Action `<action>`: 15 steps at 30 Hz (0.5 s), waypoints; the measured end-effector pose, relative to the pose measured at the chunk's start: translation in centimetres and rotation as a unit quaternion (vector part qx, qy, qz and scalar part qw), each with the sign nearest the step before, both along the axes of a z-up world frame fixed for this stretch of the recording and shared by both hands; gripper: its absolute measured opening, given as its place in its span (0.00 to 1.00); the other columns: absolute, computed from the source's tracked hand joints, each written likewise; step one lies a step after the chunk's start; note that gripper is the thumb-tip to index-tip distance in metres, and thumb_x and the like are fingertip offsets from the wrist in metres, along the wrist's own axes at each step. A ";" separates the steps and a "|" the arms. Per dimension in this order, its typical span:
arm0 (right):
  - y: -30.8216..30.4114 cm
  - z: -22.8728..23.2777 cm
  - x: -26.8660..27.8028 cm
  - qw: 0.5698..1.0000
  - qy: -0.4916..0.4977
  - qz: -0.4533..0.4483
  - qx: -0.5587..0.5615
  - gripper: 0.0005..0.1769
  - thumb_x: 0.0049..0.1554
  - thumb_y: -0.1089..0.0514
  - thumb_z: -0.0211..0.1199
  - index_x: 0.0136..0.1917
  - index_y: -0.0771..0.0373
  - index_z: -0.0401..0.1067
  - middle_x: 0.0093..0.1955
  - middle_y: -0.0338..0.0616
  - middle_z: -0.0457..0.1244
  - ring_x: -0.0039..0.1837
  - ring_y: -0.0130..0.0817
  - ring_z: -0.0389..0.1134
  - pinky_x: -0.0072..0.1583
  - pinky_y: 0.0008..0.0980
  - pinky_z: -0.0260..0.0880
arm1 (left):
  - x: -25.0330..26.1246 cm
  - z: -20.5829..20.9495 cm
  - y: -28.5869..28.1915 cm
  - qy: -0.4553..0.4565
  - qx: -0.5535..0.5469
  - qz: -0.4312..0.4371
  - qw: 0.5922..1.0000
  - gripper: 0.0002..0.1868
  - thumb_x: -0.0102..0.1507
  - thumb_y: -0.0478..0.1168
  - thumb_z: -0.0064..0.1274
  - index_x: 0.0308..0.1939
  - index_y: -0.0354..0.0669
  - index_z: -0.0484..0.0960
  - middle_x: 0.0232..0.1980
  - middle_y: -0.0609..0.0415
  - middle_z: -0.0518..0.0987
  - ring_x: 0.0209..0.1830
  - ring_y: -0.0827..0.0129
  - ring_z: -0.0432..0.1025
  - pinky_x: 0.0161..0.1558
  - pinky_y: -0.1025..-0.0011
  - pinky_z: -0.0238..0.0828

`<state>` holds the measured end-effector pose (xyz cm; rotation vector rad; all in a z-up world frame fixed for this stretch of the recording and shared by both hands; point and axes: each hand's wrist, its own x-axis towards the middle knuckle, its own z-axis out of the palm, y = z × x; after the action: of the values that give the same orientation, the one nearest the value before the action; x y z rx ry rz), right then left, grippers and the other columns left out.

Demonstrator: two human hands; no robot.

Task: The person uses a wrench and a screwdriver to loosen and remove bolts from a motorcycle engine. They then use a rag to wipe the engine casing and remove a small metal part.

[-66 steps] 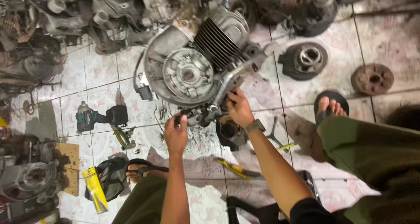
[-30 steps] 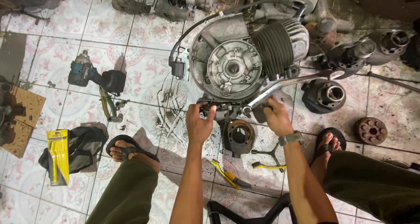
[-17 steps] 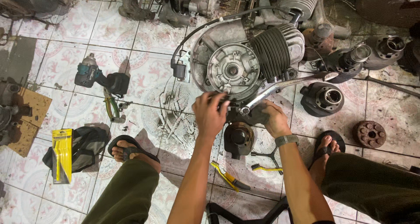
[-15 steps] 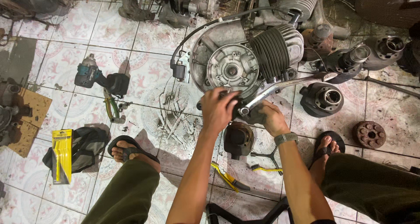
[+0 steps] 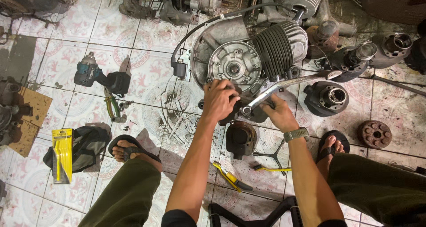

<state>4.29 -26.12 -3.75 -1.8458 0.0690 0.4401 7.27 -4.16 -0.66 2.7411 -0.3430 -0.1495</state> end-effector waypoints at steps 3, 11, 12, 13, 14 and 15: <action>-0.1 0.1 0.1 1.000 -0.003 0.011 -0.012 0.20 0.54 0.58 0.56 0.60 0.61 0.68 0.52 0.53 0.65 0.58 0.41 0.64 0.59 0.44 0.62 | -1.6 0.7 -0.1 -0.020 -0.002 0.032 0.999 0.06 0.57 0.48 0.56 0.33 0.56 0.83 0.45 0.62 0.72 0.51 0.64 0.64 0.53 0.57 0.56; 1.5 0.9 -0.3 1.000 0.007 0.000 0.020 0.17 0.56 0.59 0.55 0.60 0.52 0.69 0.54 0.38 0.65 0.58 0.28 0.61 0.61 0.37 0.62 | -7.8 -6.4 -3.4 -0.315 0.026 0.189 0.930 0.05 0.57 0.49 0.53 0.28 0.58 0.81 0.36 0.61 0.64 0.33 0.66 0.63 0.35 0.63 0.56; 1.6 0.5 -0.3 1.000 0.007 0.002 0.018 0.17 0.56 0.59 0.55 0.60 0.52 0.69 0.54 0.38 0.65 0.58 0.28 0.61 0.61 0.37 0.62 | -8.0 -7.3 -3.9 -0.314 0.024 0.192 0.929 0.05 0.57 0.49 0.53 0.28 0.58 0.81 0.36 0.61 0.64 0.33 0.66 0.63 0.35 0.63 0.56; 1.6 0.1 -0.2 1.000 -0.004 -0.005 0.001 0.16 0.55 0.57 0.58 0.57 0.56 0.69 0.50 0.43 0.65 0.55 0.33 0.63 0.58 0.39 0.64 | -8.3 -8.1 -4.5 -0.325 -0.005 0.225 0.919 0.06 0.58 0.48 0.52 0.28 0.57 0.81 0.34 0.61 0.65 0.30 0.66 0.64 0.32 0.66 0.58; 1.7 -0.3 -0.2 1.000 -0.015 -0.015 -0.015 0.16 0.53 0.54 0.60 0.55 0.59 0.70 0.46 0.48 0.66 0.52 0.38 0.66 0.56 0.41 0.65 | -8.4 -8.9 -5.0 -0.335 -0.034 0.255 0.907 0.07 0.58 0.47 0.52 0.27 0.55 0.81 0.31 0.61 0.65 0.28 0.67 0.64 0.29 0.69 0.60; 1.5 -0.3 -0.3 1.000 -0.014 -0.015 -0.016 0.16 0.53 0.54 0.60 0.55 0.59 0.70 0.46 0.48 0.66 0.52 0.38 0.66 0.56 0.41 0.65 | -8.8 -8.6 -5.9 -0.334 -0.035 0.255 0.907 0.07 0.58 0.47 0.52 0.27 0.55 0.81 0.31 0.61 0.65 0.28 0.67 0.64 0.29 0.69 0.60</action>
<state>3.97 -24.62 -4.10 -1.8800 0.0849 0.3945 -1.49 -10.09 -9.21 2.6197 0.2084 0.9301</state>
